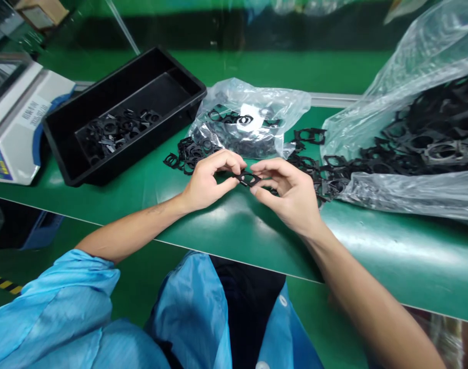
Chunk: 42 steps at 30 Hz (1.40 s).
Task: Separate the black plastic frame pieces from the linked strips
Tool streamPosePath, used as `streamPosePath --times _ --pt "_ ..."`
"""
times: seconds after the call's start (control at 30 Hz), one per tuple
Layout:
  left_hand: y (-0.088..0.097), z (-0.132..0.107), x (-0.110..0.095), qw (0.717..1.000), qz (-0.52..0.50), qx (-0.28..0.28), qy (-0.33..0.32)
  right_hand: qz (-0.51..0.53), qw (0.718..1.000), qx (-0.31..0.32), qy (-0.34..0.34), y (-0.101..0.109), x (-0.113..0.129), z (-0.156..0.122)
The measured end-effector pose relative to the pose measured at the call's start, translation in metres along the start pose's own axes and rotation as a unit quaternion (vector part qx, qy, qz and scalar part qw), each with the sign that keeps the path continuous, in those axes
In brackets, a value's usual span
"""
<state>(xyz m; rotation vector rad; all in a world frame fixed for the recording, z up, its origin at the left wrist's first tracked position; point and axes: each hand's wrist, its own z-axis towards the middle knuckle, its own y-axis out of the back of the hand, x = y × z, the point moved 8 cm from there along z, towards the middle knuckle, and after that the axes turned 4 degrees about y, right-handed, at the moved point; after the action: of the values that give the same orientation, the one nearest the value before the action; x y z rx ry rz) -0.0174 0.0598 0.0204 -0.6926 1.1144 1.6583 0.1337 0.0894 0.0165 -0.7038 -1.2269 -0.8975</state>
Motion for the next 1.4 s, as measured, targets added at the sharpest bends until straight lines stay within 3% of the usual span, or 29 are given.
streamPosePath --times 0.13,0.23,0.33,0.43,0.47,0.53,0.63,0.67,0.73,0.8,0.9,0.97,1.03,1.13,1.23,1.33,1.4 --pt "0.002 0.006 -0.008 0.999 0.043 0.008 -0.020 -0.017 1.000 -0.005 -0.004 0.002 0.001 0.002" --pt "0.030 0.010 -0.039 0.978 0.183 0.011 -0.094 -0.025 1.000 -0.012 -0.012 0.004 0.000 0.004" --pt "0.107 0.011 -0.064 0.927 0.339 -0.111 -0.119 -0.042 0.999 -0.017 -0.009 0.005 0.001 0.005" --pt "0.193 0.012 -0.059 0.876 0.421 -0.219 -0.080 -0.074 0.997 -0.002 0.000 0.002 0.002 0.004" --pt "0.213 0.013 -0.049 0.872 0.435 -0.219 -0.052 -0.081 0.997 0.002 0.002 0.001 0.003 0.003" --pt "0.232 0.016 -0.028 0.868 0.464 -0.179 0.008 -0.087 0.996 0.004 0.005 0.000 0.003 0.003" --pt "0.210 0.008 -0.023 0.845 0.516 -0.139 0.002 -0.088 0.996 -0.006 0.012 0.003 0.002 0.004" --pt "0.191 0.004 -0.025 0.856 0.504 -0.119 -0.012 -0.088 0.996 -0.014 0.016 0.005 0.002 0.005" --pt "0.143 -0.004 -0.023 0.893 0.449 -0.021 -0.031 -0.090 0.995 -0.035 0.021 0.010 0.002 0.009" --pt "0.102 -0.011 -0.020 0.906 0.418 0.044 -0.045 -0.095 0.993 -0.063 0.025 0.017 0.005 0.012" --pt "0.073 -0.018 -0.006 0.897 0.434 0.084 -0.034 -0.123 0.986 -0.100 0.042 0.032 0.021 0.010" --pt "0.071 -0.021 0.002 0.893 0.440 0.084 -0.034 -0.159 0.982 -0.089 0.052 0.040 0.035 0.004" --pt "0.076 -0.024 0.003 0.902 0.423 0.068 -0.047 -0.222 0.973 -0.039 0.052 0.044 0.046 -0.005" --pt "0.085 -0.028 0.001 0.913 0.402 0.047 -0.047 -0.345 0.937 0.041 0.041 0.042 0.050 -0.022" --pt "0.091 -0.028 -0.004 0.921 0.386 0.035 -0.039 -0.506 0.855 0.111 0.024 0.031 0.037 -0.036" --pt "0.097 -0.023 -0.012 0.932 0.362 0.005 -0.030 -0.644 0.757 0.108 -0.002 0.022 0.026 -0.044" --pt "0.100 -0.020 -0.019 0.941 0.335 -0.018 -0.032 -0.688 0.720 0.088 -0.015 0.019 0.024 -0.048"
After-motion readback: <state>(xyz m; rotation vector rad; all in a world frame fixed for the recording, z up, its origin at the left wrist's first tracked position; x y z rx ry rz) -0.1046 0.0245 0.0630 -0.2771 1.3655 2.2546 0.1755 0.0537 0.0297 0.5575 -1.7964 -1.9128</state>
